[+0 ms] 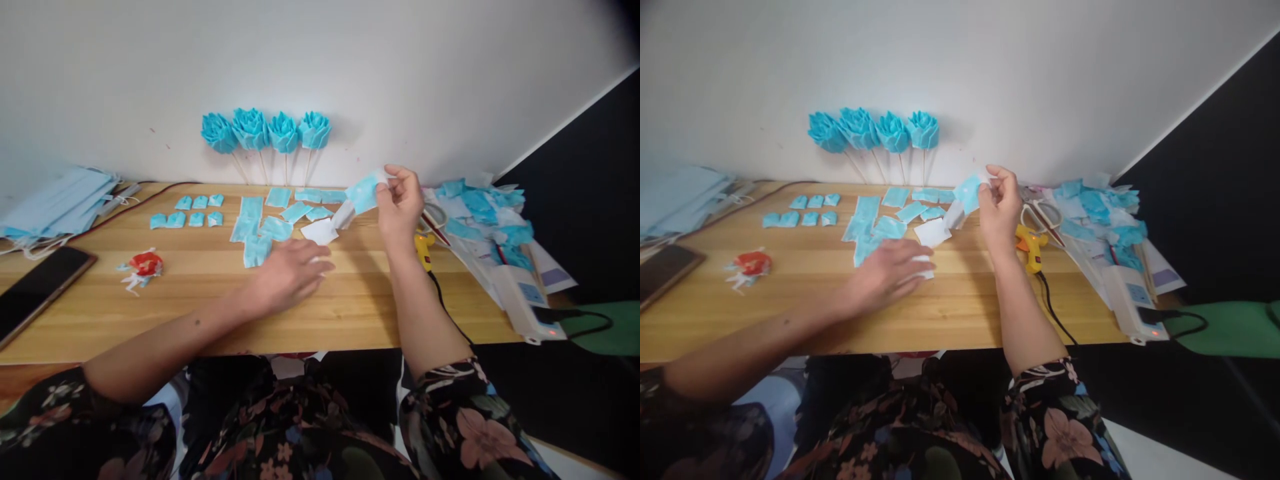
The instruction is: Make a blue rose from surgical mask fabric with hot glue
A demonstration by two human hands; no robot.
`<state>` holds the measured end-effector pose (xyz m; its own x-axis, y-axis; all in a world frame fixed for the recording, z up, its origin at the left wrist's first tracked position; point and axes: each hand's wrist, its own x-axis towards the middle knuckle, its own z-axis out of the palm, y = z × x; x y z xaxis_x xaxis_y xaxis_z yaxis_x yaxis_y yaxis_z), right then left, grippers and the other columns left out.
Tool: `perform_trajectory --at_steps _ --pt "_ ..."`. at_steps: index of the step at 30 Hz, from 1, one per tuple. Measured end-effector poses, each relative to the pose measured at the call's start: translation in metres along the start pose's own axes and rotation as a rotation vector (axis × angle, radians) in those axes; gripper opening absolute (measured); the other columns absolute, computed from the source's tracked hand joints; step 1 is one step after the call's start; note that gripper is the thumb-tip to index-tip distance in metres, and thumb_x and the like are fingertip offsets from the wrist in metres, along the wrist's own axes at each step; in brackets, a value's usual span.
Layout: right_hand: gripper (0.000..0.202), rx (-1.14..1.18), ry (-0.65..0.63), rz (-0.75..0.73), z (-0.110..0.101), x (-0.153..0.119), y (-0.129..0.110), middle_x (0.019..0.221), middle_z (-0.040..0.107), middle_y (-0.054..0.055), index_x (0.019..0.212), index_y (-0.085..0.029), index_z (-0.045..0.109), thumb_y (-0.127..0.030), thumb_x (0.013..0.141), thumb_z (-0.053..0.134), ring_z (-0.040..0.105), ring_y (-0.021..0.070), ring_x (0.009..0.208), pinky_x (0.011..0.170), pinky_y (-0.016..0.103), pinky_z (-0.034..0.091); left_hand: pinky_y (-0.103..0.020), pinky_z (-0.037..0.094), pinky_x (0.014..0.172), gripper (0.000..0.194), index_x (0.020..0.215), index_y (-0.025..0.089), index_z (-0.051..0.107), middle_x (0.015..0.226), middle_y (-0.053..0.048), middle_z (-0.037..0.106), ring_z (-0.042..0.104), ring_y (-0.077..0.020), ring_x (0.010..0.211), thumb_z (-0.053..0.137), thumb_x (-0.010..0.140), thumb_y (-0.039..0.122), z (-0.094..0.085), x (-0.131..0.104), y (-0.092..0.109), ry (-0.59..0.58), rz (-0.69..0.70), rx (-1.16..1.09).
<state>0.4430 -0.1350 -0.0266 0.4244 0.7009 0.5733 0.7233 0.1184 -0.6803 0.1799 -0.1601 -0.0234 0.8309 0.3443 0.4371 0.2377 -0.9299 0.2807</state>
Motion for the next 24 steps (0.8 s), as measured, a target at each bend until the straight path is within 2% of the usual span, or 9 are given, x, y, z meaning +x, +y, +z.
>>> perform_trajectory --at_steps 3,5,9,11,14,17,21,24 --pt "0.050 0.017 -0.006 0.031 0.002 0.000 0.004 0.118 0.063 0.012 0.144 -0.028 0.047 -0.044 0.096 0.041 0.065 0.0285 0.108 0.079 0.041 0.057 -0.047 0.048 0.104 0.029 0.119 0.022 0.067 0.126 -0.010 0.070 0.061 -0.0255 0.122 0.050 0.096 0.025 -0.015 -0.006 -0.032 0.218 -0.275 0.001" --pt "0.052 0.070 -0.046 0.069 0.004 0.000 0.005 0.119 0.063 0.012 0.145 -0.029 0.046 -0.045 0.095 0.046 0.065 0.0301 0.108 0.077 0.041 0.057 -0.047 0.044 0.109 0.034 0.126 0.020 0.063 0.131 -0.010 0.067 0.058 -0.0263 0.128 0.051 0.094 0.027 -0.019 -0.010 -0.059 0.259 -0.437 0.029" --pt "0.052 0.167 -0.025 0.130 0.006 0.000 0.003 0.115 0.063 0.013 0.143 -0.028 0.046 -0.044 0.094 0.046 0.066 0.0292 0.102 0.070 0.039 0.058 -0.048 0.040 0.112 0.051 0.140 0.012 0.053 0.140 -0.017 0.061 0.054 -0.0314 0.133 0.052 0.094 0.033 -0.011 -0.017 -0.102 0.162 -0.775 0.064" --pt "0.049 0.225 0.026 0.144 0.007 0.000 0.004 0.110 0.063 0.012 0.140 -0.028 0.049 -0.043 0.094 0.044 0.067 0.0265 0.095 0.065 0.036 0.058 -0.050 0.038 0.113 0.054 0.142 0.011 0.051 0.142 -0.018 0.059 0.052 -0.0339 0.134 0.051 0.094 0.034 -0.003 -0.016 -0.112 0.118 -0.857 0.103" --pt "0.043 0.329 0.093 0.129 0.010 0.000 0.006 0.102 0.063 0.009 0.132 -0.027 0.054 -0.041 0.092 0.048 0.066 0.0220 0.086 0.059 0.032 0.057 -0.048 0.038 0.114 0.051 0.141 0.011 0.052 0.141 -0.016 0.060 0.053 -0.0322 0.133 0.049 0.094 0.033 0.011 -0.008 -0.115 0.106 -0.835 0.109" --pt "0.038 0.381 0.141 0.101 0.012 0.000 0.008 0.097 0.062 0.006 0.125 -0.026 0.057 -0.038 0.090 0.053 0.064 0.0188 0.080 0.057 0.029 0.055 -0.046 0.041 0.113 0.046 0.135 0.014 0.056 0.137 -0.013 0.063 0.056 -0.0293 0.129 0.049 0.093 0.032 0.025 0.004 -0.104 0.112 -0.700 0.067" --pt "0.038 0.354 0.123 0.054 0.010 0.001 0.008 0.100 0.063 0.007 0.127 -0.026 0.056 -0.039 0.092 0.052 0.063 0.0168 0.079 0.059 0.028 0.054 -0.047 0.040 0.114 0.042 0.132 0.015 0.059 0.139 -0.014 0.062 0.054 -0.0292 0.132 0.050 0.094 0.031 0.041 0.013 -0.070 0.010 -0.518 -0.012" --pt "0.040 0.321 0.090 0.007 0.007 0.001 0.008 0.106 0.062 0.008 0.132 -0.028 0.053 -0.041 0.094 0.049 0.063 0.0167 0.080 0.059 0.028 0.053 -0.049 0.038 0.116 0.043 0.134 0.016 0.057 0.143 -0.016 0.058 0.050 -0.0288 0.137 0.050 0.096 0.035 0.043 0.011 -0.037 -0.061 -0.407 -0.087"
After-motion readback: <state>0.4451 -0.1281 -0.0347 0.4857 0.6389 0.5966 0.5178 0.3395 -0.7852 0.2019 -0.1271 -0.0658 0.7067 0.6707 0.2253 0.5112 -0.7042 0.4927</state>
